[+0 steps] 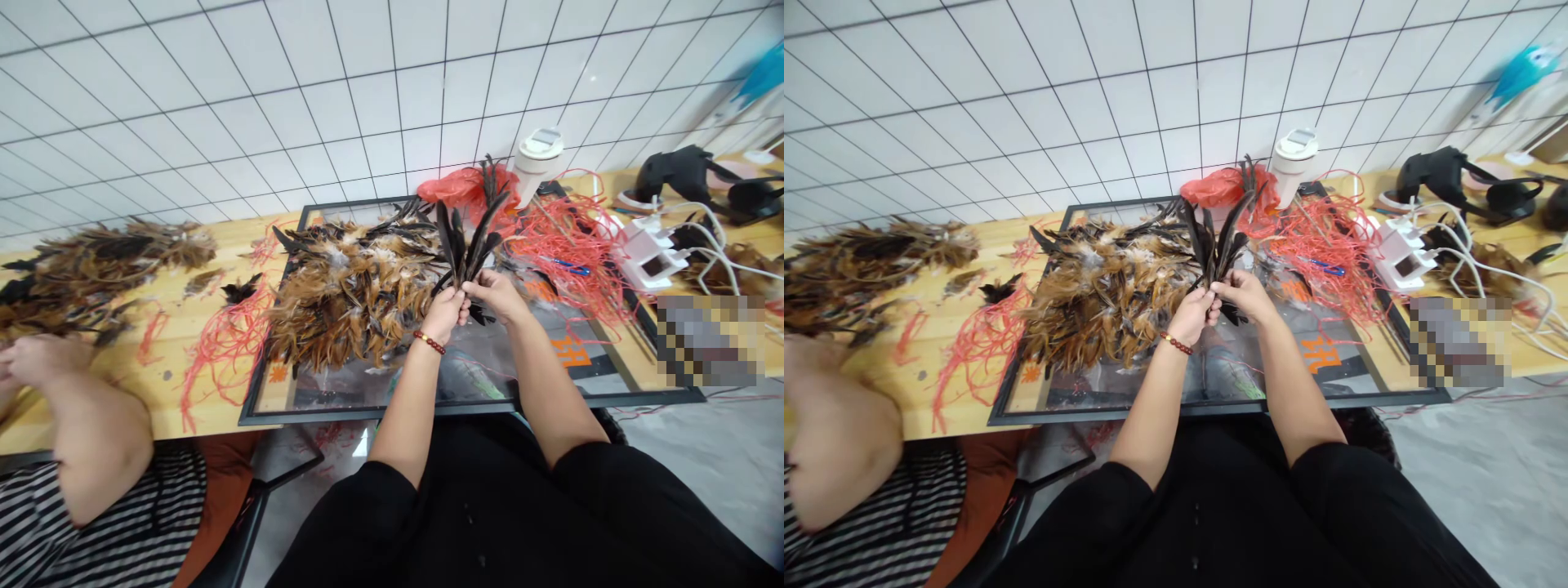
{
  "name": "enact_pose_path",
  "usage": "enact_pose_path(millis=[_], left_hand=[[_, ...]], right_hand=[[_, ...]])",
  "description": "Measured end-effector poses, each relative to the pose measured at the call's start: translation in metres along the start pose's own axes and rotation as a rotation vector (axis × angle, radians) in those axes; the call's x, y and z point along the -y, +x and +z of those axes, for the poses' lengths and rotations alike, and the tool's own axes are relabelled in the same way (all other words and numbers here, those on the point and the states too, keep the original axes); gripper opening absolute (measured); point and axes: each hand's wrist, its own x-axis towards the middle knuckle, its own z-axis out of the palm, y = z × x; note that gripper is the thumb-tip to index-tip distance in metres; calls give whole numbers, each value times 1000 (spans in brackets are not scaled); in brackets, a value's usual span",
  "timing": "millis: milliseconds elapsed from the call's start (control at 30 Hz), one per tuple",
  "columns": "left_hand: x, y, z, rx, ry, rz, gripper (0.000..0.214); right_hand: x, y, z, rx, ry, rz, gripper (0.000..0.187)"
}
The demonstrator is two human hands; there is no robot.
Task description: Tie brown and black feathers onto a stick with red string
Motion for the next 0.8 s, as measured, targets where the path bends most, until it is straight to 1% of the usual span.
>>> enact_pose_path(millis=[67,133,167,200,267,300,367,433,500,567,667,700,733,767,800], left_hand=[[1,-2,-1,89,27,-44,18],[0,-4,-2,205,63,-121,19],[1,-5,-3,266,75,-155,18],[1,-6,-3,316,84,-174,18],[3,-6,-3,365,106,-148,19],[5,-5,-3,357,137,-109,20],[10,-1,-2,290,252,-16,21],[15,4,-1,201,383,82,19],[19,9,-3,147,454,176,14],[22,13,-5,144,487,237,15],[23,14,-5,152,533,231,24],[22,14,-4,131,504,213,25],[19,13,-3,88,428,196,25],[16,11,-2,29,308,181,23],[11,9,-1,-30,157,165,21]], right_hand=[[2,-3,-3,118,-8,113,55],[5,-7,-5,227,-3,155,54],[6,-9,-5,233,5,139,53],[7,-10,-5,207,10,108,52],[6,-10,-5,99,-2,44,52],[5,-9,-4,34,-25,12,53],[2,-6,-3,-68,-102,-55,51],[-1,-3,-3,-118,-179,-114,50],[-2,-2,-3,-119,-215,-141,48],[-1,-4,-3,-104,-223,-150,45],[0,-7,-1,-52,-251,-108,44],[0,-8,0,-35,-251,-87,42],[0,-8,0,-20,-240,-82,38],[0,-8,1,-8,-220,-101,34],[0,-7,1,4,-204,-143,38]])
